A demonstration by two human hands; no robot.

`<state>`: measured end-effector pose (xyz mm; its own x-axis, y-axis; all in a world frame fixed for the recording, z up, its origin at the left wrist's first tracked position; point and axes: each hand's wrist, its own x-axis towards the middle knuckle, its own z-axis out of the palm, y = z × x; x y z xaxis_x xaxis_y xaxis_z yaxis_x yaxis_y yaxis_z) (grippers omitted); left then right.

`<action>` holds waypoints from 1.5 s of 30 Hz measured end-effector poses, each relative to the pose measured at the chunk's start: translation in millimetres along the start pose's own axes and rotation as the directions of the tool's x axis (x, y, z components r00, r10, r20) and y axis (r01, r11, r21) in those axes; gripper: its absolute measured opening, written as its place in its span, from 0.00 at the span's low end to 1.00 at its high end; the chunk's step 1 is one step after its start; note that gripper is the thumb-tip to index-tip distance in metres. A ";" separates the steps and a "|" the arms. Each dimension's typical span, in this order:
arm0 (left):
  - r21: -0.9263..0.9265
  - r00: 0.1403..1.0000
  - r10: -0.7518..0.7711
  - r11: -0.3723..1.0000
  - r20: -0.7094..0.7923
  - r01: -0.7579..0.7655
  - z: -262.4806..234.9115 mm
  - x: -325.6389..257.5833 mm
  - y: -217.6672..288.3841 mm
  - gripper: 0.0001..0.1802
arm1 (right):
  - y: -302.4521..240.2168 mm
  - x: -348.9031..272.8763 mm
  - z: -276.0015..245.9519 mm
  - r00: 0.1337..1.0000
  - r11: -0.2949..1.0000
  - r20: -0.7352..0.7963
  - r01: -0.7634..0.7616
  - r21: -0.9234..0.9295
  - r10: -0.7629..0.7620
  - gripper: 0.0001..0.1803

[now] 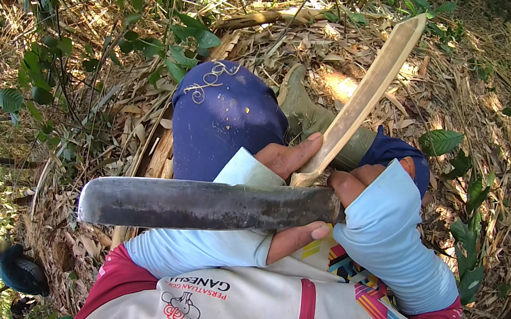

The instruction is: The person sits on the forest floor and uses a large machete to shave and split a piece of bamboo. They repeatedly strike the bamboo to remove the outer layer and split it into thinner strips, occasionally rotating the piece to work on different sides.

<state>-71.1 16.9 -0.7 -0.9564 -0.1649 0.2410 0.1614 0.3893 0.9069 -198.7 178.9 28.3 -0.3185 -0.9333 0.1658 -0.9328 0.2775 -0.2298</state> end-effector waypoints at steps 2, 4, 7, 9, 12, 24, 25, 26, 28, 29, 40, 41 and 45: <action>0.016 0.999 -0.044 0.999 0.023 0.044 -1.7 -0.3 3.5 0.50 | 0.4 -1.1 2.1 1.000 0.999 -0.016 -0.007 -0.033 0.006 0.12; 0.012 0.995 -0.089 0.996 0.040 0.088 -1.6 -1.6 4.9 0.51 | 0.6 -1.3 2.7 1.000 0.999 -0.023 -0.011 -0.053 0.010 0.12; -0.012 0.993 -0.113 0.993 0.043 0.114 1.8 -3.4 2.1 0.53 | 0.5 -1.4 2.7 1.000 0.998 -0.024 -0.017 -0.064 0.015 0.12; -0.009 0.997 -0.075 0.997 0.019 0.075 4.3 -4.0 -0.1 0.53 | 0.4 -1.5 2.9 0.999 0.997 -0.032 -0.017 -0.070 0.014 0.11; -0.054 0.991 -0.133 0.990 0.003 0.133 8.6 -8.1 -0.3 0.52 | 0.8 -2.7 5.2 0.999 0.996 -0.016 -0.053 -0.074 0.052 0.11; 0.080 0.989 -0.139 0.988 0.041 0.135 7.1 -5.7 0.5 0.50 | 1.8 -1.8 3.0 0.992 0.993 -0.047 -0.117 -0.004 0.117 0.09; 0.072 0.990 -0.139 0.988 0.034 0.136 7.7 -5.9 1.5 0.50 | 1.9 -2.2 3.0 0.993 0.995 -0.059 -0.102 0.000 0.102 0.09; 0.064 0.990 -0.139 0.988 0.025 0.137 7.9 -6.7 3.1 0.51 | 1.9 -1.4 3.3 0.994 0.996 -0.070 -0.084 0.005 0.084 0.10; 0.085 0.990 -0.140 0.987 0.027 0.137 5.6 -5.2 7.1 0.51 | 2.4 -1.6 4.3 0.995 0.998 -0.081 -0.057 -0.005 0.057 0.10; 0.111 0.989 -0.140 0.985 0.039 0.135 2.2 -2.7 10.1 0.51 | 2.7 -3.0 4.9 0.996 0.999 -0.079 -0.050 -0.020 0.048 0.10; 0.056 0.993 -0.113 0.992 0.027 0.111 -0.2 1.9 5.2 0.54 | 3.0 -4.3 6.7 0.999 0.998 -0.054 -0.007 -0.061 0.003 0.12; 0.074 0.993 -0.116 0.991 0.032 0.113 -1.1 2.1 4.8 0.54 | 2.6 -3.6 6.3 0.998 0.998 -0.058 -0.005 -0.065 0.001 0.12; 0.085 0.996 -0.086 0.993 0.036 0.082 -2.5 3.4 3.5 0.54 | 2.3 -2.3 3.5 0.999 0.997 -0.038 -0.012 -0.074 0.009 0.12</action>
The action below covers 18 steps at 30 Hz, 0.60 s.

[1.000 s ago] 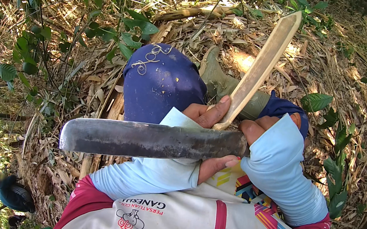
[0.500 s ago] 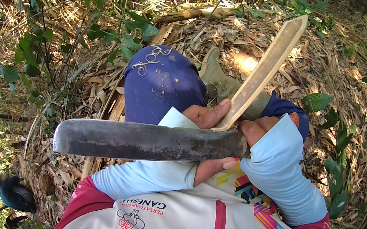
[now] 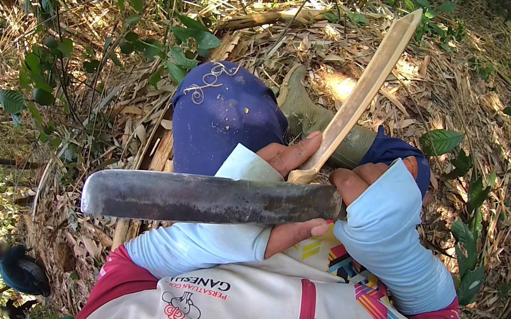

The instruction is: The person sits on the forest floor and uses a large machete to shave and split a piece of bamboo. They repeatedly strike the bamboo to remove the outer layer and split it into thinner strips, occasionally rotating the piece to work on different sides.

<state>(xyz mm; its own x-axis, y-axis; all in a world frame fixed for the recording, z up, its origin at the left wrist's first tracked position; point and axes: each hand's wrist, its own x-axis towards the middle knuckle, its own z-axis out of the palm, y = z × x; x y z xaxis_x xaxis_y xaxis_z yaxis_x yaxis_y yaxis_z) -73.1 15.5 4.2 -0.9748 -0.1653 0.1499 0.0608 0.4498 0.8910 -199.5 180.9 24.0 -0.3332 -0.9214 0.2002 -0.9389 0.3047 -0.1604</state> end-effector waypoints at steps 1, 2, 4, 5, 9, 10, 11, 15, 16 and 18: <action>-0.042 1.000 -0.016 0.999 -0.003 0.015 1.2 -0.5 -0.5 0.54 | 0.1 -0.1 0.4 1.000 1.000 0.001 -0.002 -0.003 0.002 0.11; -0.081 0.999 -0.031 0.996 -0.005 0.031 2.8 -1.5 0.0 0.54 | 0.1 -0.1 0.4 1.000 1.000 0.000 -0.004 -0.004 0.004 0.11; -0.111 0.998 -0.056 0.992 -0.003 0.056 3.5 -2.9 1.6 0.53 | 0.2 0.2 -0.4 1.000 1.000 0.003 -0.008 0.000 0.008 0.11; -0.103 0.998 -0.065 0.993 0.000 0.065 3.3 -3.7 2.1 0.53 | 0.3 0.7 -0.6 1.000 1.000 0.009 -0.011 0.003 0.011 0.11; -0.085 0.999 -0.018 0.996 -0.027 0.016 5.9 -4.4 -0.9 0.53 | 0.6 0.0 0.0 0.999 1.000 0.024 -0.026 0.009 0.026 0.11; -0.078 0.999 -0.024 0.997 -0.024 0.022 6.0 -4.7 -0.9 0.53 | 0.6 -0.2 0.1 0.999 0.999 0.016 -0.031 0.013 0.031 0.11; -0.070 0.999 -0.030 0.997 -0.023 0.028 5.9 -5.4 -0.5 0.53 | 0.5 -0.3 0.0 0.999 0.999 0.009 -0.035 0.019 0.035 0.10; -0.073 0.998 -0.035 0.997 -0.047 0.031 9.0 -6.8 -2.6 0.53 | 1.2 0.6 0.4 1.000 1.000 0.007 -0.027 0.010 0.026 0.10; -0.115 0.996 -0.079 0.990 -0.034 0.075 8.6 -6.6 -1.1 0.53 | 1.1 0.4 0.8 1.000 1.000 0.001 -0.029 0.009 0.029 0.10; -0.196 0.985 -0.170 0.966 -0.004 0.166 7.3 -6.2 3.2 0.53 | 0.6 0.0 1.7 0.999 0.999 -0.012 -0.031 0.008 0.031 0.09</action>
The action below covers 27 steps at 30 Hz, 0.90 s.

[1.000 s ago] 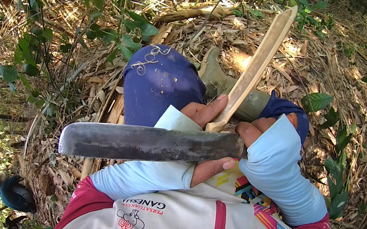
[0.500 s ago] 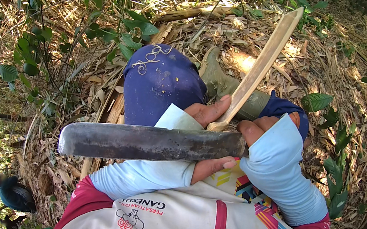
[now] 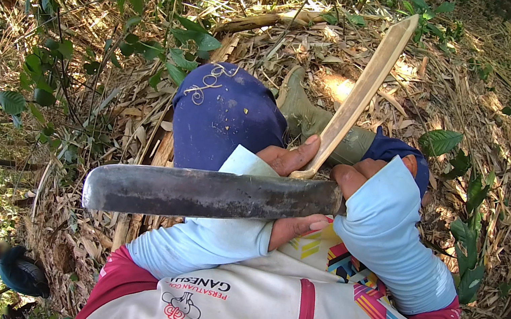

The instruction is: The person sits on the forest floor and uses a large machete to shave and split a piece of bamboo. They repeatedly strike the bamboo to remove the outer layer and split it into thinner strips, occasionally rotating the piece to work on different sides.

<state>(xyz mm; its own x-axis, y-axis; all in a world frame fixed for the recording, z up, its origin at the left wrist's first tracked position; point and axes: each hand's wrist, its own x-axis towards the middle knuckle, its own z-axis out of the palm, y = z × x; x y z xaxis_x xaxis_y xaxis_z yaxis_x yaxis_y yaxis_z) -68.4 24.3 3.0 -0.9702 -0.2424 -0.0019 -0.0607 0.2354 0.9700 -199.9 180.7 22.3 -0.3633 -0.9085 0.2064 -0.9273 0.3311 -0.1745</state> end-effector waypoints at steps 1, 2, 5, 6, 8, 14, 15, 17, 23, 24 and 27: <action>0.051 0.999 0.038 0.998 0.002 -0.038 0.1 0.2 -0.9 0.53 | -0.5 0.0 -0.8 1.000 1.000 -0.004 -0.017 0.020 0.017 0.09; 0.102 0.997 0.075 0.992 0.005 -0.075 0.3 0.3 -3.0 0.53 | -1.2 0.2 -1.9 0.999 0.999 -0.007 -0.032 0.041 0.033 0.09; 0.183 0.998 0.065 0.981 0.004 -0.064 -0.1 -0.4 0.8 0.53 | -2.6 0.3 -1.2 0.999 0.998 -0.021 -0.041 0.055 0.042 0.09; 0.199 0.999 0.042 0.979 0.001 -0.041 -0.4 -0.4 2.8 0.52 | -2.8 0.0 -0.8 0.999 0.998 -0.028 -0.038 0.051 0.040 0.09; 0.159 0.995 0.096 0.982 0.027 -0.099 -3.4 1.0 -2.5 0.53 | -1.4 -1.7 -0.3 0.999 0.999 -0.027 -0.017 0.035 0.018 0.09; 0.000 0.995 0.067 0.998 0.069 -0.068 -6.1 9.0 -7.0 0.54 | -1.7 -3.5 3.9 0.999 0.999 -0.041 0.023 0.037 -0.021 0.10; -0.024 0.994 0.033 0.999 0.106 -0.031 -7.2 10.7 -6.9 0.53 | -1.4 -3.6 4.3 0.999 0.999 -0.038 0.026 0.036 -0.025 0.10; -0.066 0.995 0.032 0.997 0.095 -0.025 -6.2 9.9 -6.9 0.53 | -1.4 -3.3 3.7 1.000 0.999 -0.017 0.021 0.035 -0.021 0.11; -0.078 0.991 0.118 0.990 0.064 -0.113 -5.6 10.4 -10.3 0.50 | -1.2 -2.2 2.5 0.999 0.999 0.001 0.033 0.008 -0.033 0.11; -0.083 0.989 0.137 0.988 0.054 -0.132 -4.9 10.4 -11.0 0.50 | -1.4 -2.0 2.2 1.000 1.000 0.005 0.030 0.010 -0.030 0.11; -0.058 0.979 0.203 0.978 0.024 -0.201 -2.7 9.1 -13.2 0.49 | -1.4 -2.3 3.0 1.000 1.000 -0.002 0.023 0.011 -0.023 0.11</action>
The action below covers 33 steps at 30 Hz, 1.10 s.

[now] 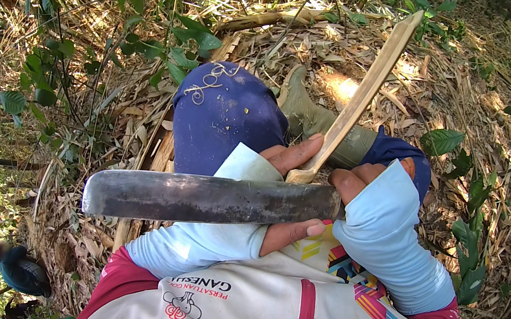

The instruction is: The person sits on the forest floor and uses a large machete to shave and split a piece of bamboo. They repeatedly strike the bamboo to remove the outer layer and split it into thinner strips, occasionally rotating the piece to work on different sides.

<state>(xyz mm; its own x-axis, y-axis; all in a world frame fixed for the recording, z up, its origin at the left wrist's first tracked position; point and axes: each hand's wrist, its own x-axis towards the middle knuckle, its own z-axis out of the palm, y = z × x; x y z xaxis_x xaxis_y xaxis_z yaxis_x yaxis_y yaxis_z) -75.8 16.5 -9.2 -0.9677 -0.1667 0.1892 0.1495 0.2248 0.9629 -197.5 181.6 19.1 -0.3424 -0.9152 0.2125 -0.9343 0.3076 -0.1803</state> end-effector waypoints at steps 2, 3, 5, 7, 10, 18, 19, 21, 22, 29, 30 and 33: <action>0.089 1.000 -0.014 0.996 0.013 0.012 -1.3 -1.6 2.3 0.52 | 0.2 -0.1 -0.9 1.000 1.000 0.003 -0.006 -0.011 0.006 0.11; 0.133 1.000 -0.021 0.991 0.019 0.018 -2.0 -1.8 3.7 0.53 | 0.4 -0.3 -1.1 1.000 1.000 0.004 -0.009 -0.016 0.009 0.11; 0.128 0.997 -0.077 0.989 0.030 0.073 -2.9 -0.4 8.1 0.53 | 0.6 0.0 -0.6 1.000 1.000 0.010 -0.010 -0.013 0.010 0.11; 0.101 0.993 -0.112 0.989 0.027 0.109 -2.6 -0.7 9.8 0.54 | 0.6 0.6 -1.1 1.000 1.000 0.018 -0.010 -0.012 0.010 0.11; 0.053 0.991 -0.134 0.990 0.014 0.133 0.1 -1.1 8.3 0.54 | 1.1 1.1 -0.6 0.999 1.000 0.026 -0.018 -0.013 0.018 0.11; -0.039 0.987 -0.159 0.986 0.007 0.160 4.6 -4.2 7.3 0.52 | 1.1 1.8 -0.3 0.999 0.999 0.007 -0.039 0.010 0.039 0.10; -0.035 0.988 -0.157 0.987 0.005 0.157 4.9 -5.0 7.9 0.51 | 1.2 1.6 -0.3 0.999 0.999 0.009 -0.041 0.007 0.041 0.10; -0.035 0.988 -0.153 0.988 -0.001 0.153 5.8 -6.4 8.1 0.51 | 1.0 1.6 0.0 0.999 0.999 0.013 -0.042 0.004 0.042 0.10; -0.017 0.986 -0.168 0.986 0.008 0.169 4.9 -6.1 9.4 0.51 | 1.1 1.7 -0.1 0.999 0.999 0.017 -0.041 0.004 0.041 0.10; 0.093 0.987 -0.149 0.985 0.055 0.143 -1.3 -1.4 4.8 0.53 | -2.3 1.8 -7.2 0.996 0.997 0.045 -0.078 0.029 0.077 0.19; 0.114 0.995 -0.090 0.990 0.046 0.085 -0.9 -1.9 1.5 0.53 | -2.6 1.5 -7.7 0.997 0.997 0.043 -0.067 0.031 0.065 0.20; -0.098 0.989 -0.142 0.985 0.034 0.144 -0.1 -1.1 2.6 0.49 | -0.5 -2.2 -5.3 0.998 0.999 0.050 -0.025 0.020 0.024 0.21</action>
<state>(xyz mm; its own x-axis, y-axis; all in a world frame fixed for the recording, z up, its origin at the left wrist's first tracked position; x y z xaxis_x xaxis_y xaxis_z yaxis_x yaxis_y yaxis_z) -74.4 17.2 -6.8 -0.9854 -0.1644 0.0443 0.0276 0.1028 0.9943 -196.8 184.8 23.9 -0.3591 -0.9195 0.1598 -0.9232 0.3249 -0.2051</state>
